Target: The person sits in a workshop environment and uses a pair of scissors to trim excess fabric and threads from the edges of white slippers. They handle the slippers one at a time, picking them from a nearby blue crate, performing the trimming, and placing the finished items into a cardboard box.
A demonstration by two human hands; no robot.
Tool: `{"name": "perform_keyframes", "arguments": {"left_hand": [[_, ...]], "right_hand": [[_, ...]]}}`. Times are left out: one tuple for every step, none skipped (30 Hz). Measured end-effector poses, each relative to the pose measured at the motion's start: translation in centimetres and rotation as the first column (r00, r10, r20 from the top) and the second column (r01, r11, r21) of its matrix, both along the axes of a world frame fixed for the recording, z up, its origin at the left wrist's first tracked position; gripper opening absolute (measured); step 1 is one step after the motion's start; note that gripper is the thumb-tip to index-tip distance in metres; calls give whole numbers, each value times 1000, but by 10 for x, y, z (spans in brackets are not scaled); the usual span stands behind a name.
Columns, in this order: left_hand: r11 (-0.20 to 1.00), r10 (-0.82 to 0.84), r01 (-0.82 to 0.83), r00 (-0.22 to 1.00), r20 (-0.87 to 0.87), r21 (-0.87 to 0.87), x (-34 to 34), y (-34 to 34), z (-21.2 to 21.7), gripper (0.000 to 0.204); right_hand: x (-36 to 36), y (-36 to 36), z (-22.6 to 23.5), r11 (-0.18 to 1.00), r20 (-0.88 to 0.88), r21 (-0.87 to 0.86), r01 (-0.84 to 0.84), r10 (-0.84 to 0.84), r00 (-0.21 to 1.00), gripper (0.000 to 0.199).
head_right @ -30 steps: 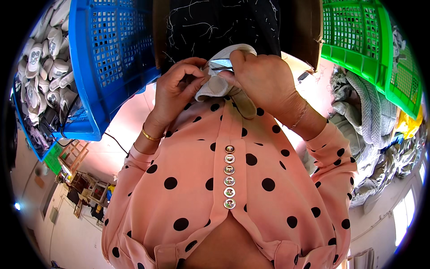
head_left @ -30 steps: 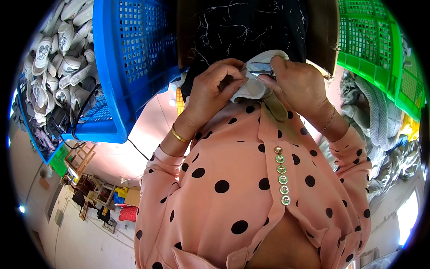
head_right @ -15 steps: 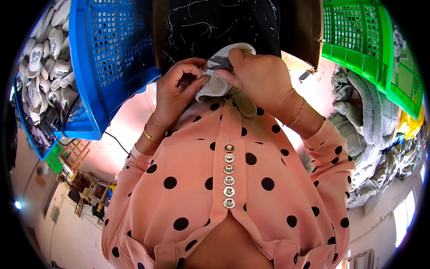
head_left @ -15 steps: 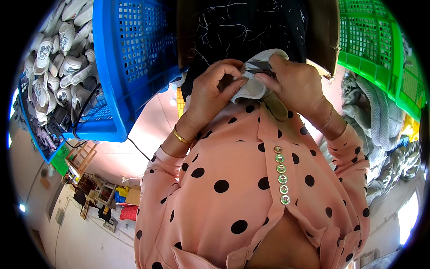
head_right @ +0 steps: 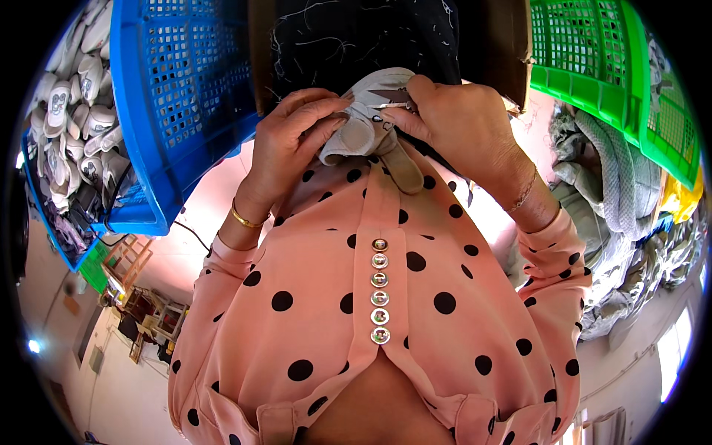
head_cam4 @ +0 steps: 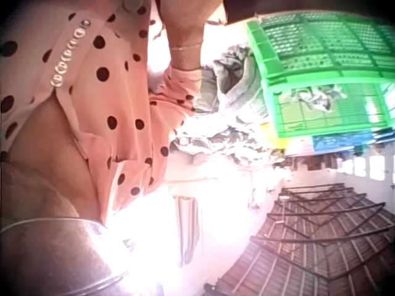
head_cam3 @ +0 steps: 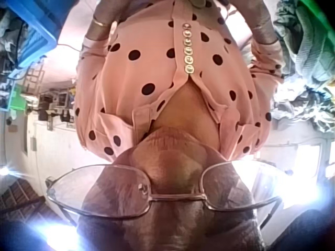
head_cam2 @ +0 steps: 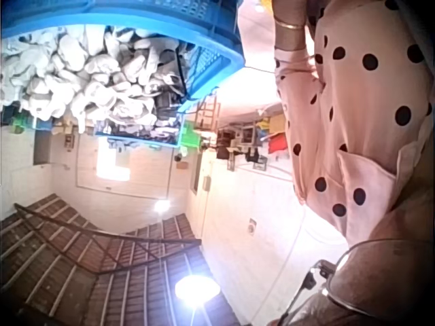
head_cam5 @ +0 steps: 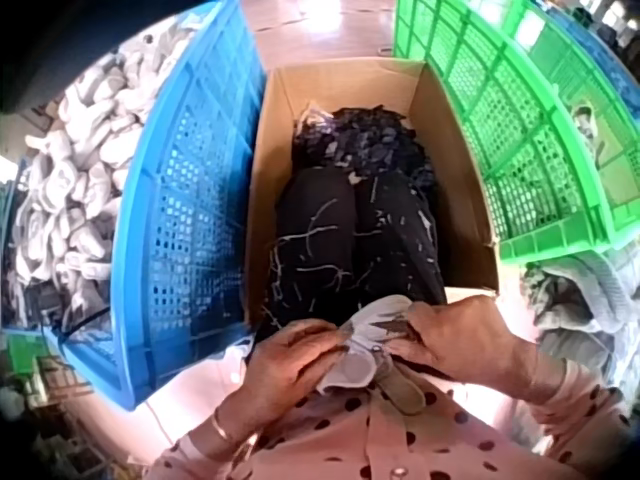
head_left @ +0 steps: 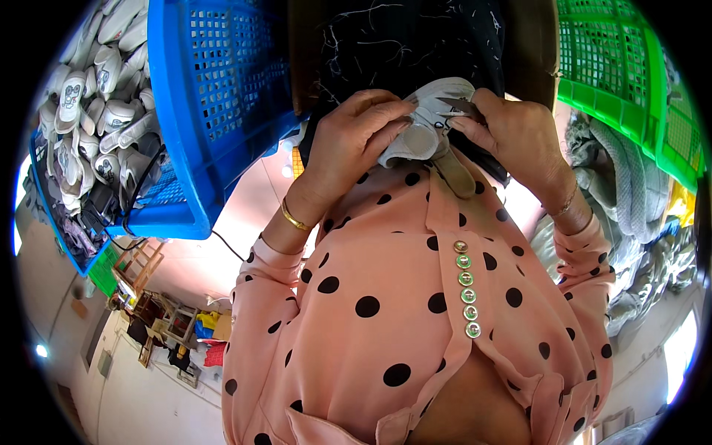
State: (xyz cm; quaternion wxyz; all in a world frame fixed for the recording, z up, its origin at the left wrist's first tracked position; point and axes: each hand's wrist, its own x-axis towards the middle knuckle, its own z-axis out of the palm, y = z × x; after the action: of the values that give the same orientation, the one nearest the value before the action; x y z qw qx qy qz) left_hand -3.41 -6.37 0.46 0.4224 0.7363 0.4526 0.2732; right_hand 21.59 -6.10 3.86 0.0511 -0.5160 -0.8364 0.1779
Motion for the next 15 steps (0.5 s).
{"name": "perform_keyframes", "arguments": {"left_hand": [[1000,-4,5,1000,-18,28,1,1,0,21],[998,-8,10,999,-35,56,2,1,-1,20],[996,-11,16,999,-53,84,2,1,-2,18],[996,-4,7,999,-32,92,3,1,-3,17],[995,3,-1,1000,-11,99,4,0,-5,17],[994,9,-10,1000,10,107,5,-1,-6,16],[994,18,-21,999,27,107,6,-2,-7,16],[994,26,-31,999,44,106,7,-2,-8,16],[994,35,-41,998,61,106,9,-3,-8,15],[995,50,-56,996,80,78,10,-3,-8,15],[996,66,-71,993,98,50,11,-3,-8,14],[996,82,-85,990,115,21,12,-3,-8,14],[995,89,-93,990,109,29,12,-3,-8,13],[994,96,-100,990,104,36,13,-3,-8,12],[993,103,-108,990,98,43,13,-3,-9,11]], "right_hand": [[-1,0,3,1000,16,17,-23,23,1000,44],[-2,0,5,998,31,34,-47,46,998,44],[-2,-1,4,998,31,26,-60,59,998,44],[-3,-1,3,997,29,18,-74,74,997,45],[-4,-1,2,996,27,10,-89,89,996,45],[-5,-1,2,995,42,9,-99,98,994,45],[-7,-1,2,994,57,7,-108,107,993,46],[-8,-1,2,993,72,5,-117,116,991,46],[-8,-1,1,993,69,6,-118,118,991,46],[-9,-1,0,993,67,8,-120,119,991,46],[-10,-1,0,993,65,10,-122,121,991,45],[-10,0,1,992,68,6,-124,123,990,45],[-11,1,1,992,71,3,-128,128,989,45],[-12,1,2,991,73,-1,-133,132,989,44],[-13,2,2,991,68,-10,-132,132,989,44]]}}
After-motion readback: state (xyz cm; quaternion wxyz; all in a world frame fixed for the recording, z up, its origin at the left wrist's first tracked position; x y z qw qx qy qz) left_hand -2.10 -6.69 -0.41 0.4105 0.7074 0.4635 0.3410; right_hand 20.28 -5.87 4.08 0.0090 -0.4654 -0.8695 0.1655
